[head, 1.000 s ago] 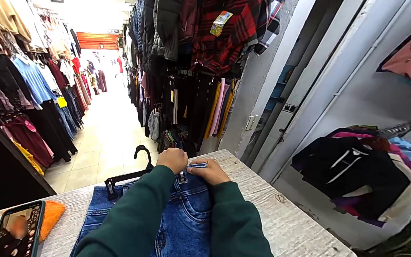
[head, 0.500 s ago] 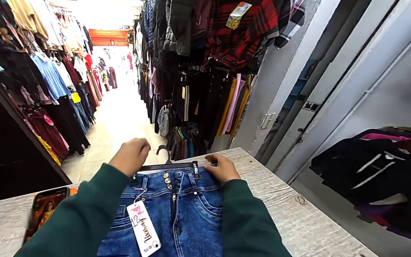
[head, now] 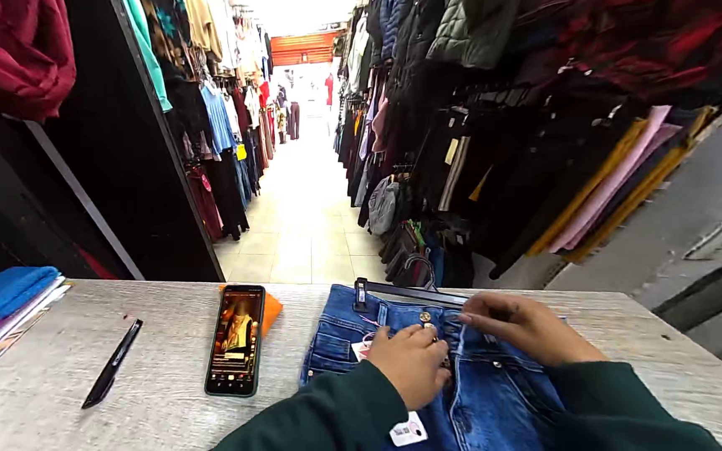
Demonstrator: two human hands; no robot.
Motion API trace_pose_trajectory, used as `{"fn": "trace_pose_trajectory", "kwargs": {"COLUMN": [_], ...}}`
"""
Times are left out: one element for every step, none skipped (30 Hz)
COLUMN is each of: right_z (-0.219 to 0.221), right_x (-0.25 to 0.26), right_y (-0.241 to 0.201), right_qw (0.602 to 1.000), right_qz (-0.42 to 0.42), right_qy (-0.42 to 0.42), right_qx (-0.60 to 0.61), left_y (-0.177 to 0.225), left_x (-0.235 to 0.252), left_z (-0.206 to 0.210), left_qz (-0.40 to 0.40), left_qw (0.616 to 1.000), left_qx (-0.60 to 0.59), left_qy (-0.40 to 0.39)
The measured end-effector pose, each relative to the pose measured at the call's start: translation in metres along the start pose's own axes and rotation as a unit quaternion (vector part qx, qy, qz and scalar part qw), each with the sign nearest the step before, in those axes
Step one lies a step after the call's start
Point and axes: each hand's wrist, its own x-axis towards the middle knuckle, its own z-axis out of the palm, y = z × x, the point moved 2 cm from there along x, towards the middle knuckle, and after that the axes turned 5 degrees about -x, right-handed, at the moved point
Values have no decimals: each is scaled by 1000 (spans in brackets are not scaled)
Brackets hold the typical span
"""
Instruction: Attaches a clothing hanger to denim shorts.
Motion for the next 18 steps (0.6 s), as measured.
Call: {"fn": "trace_pose_trajectory", "kwargs": {"right_z": [0,-1,-2,-1,1,3,7,10,12,13,15,18,24,33,43,53,59,61], "right_x": [2,3,3,2,1,0,0,0,1,2,3,4,6,7,9,10,11,12], "right_y": [-3,-4,-3,2,8,13,14,11,5,-3,-12,-20,-27,-30,-28,-24,-21,-20], "right_qw": [1000,999,998,995,992,989,988,990,991,990,985,979,975,974,978,982,986,989], "right_qz": [2,12,36,71,107,132,146,142,131,125,127,135,143,145,138,130,125,119], "right_qy": [17,28,35,34,21,3,-8,0,30,65,98,125,138,133,110,83,61,45], "right_qx": [-9,-25,-43,-60,-69,-66,-49,-24,3,29,55,85,99,109,114,108,92,75], "left_y": [-2,-4,-5,-7,-9,-10,-11,-12,-12,-12,-12,-12,-12,-12,-12,-13,-14,-15], "left_x": [0,-1,-1,-2,-3,-3,-3,-3,-2,-2,-1,-1,-1,0,0,0,1,2], "left_z": [-1,-2,-2,-1,0,1,1,2,3,3,3,3,3,4,4,3,2,0], "left_qz": [2,6,11,18,23,25,25,25,23,22,21,21,20,19,19,17,17,18], "left_qw": [1000,1000,1000,1000,1000,999,999,999,999,1000,1000,1000,1000,1000,1000,1000,999,999], "left_qx": [-6,-11,-16,-19,-20,-19,-20,-20,-21,-20,-20,-21,-22,-20,-16,-14,-17,-23], "left_qy": [-1,-2,-2,-1,5,9,11,12,10,6,1,-2,-5,-11,-15,-22,-27,-30]}}
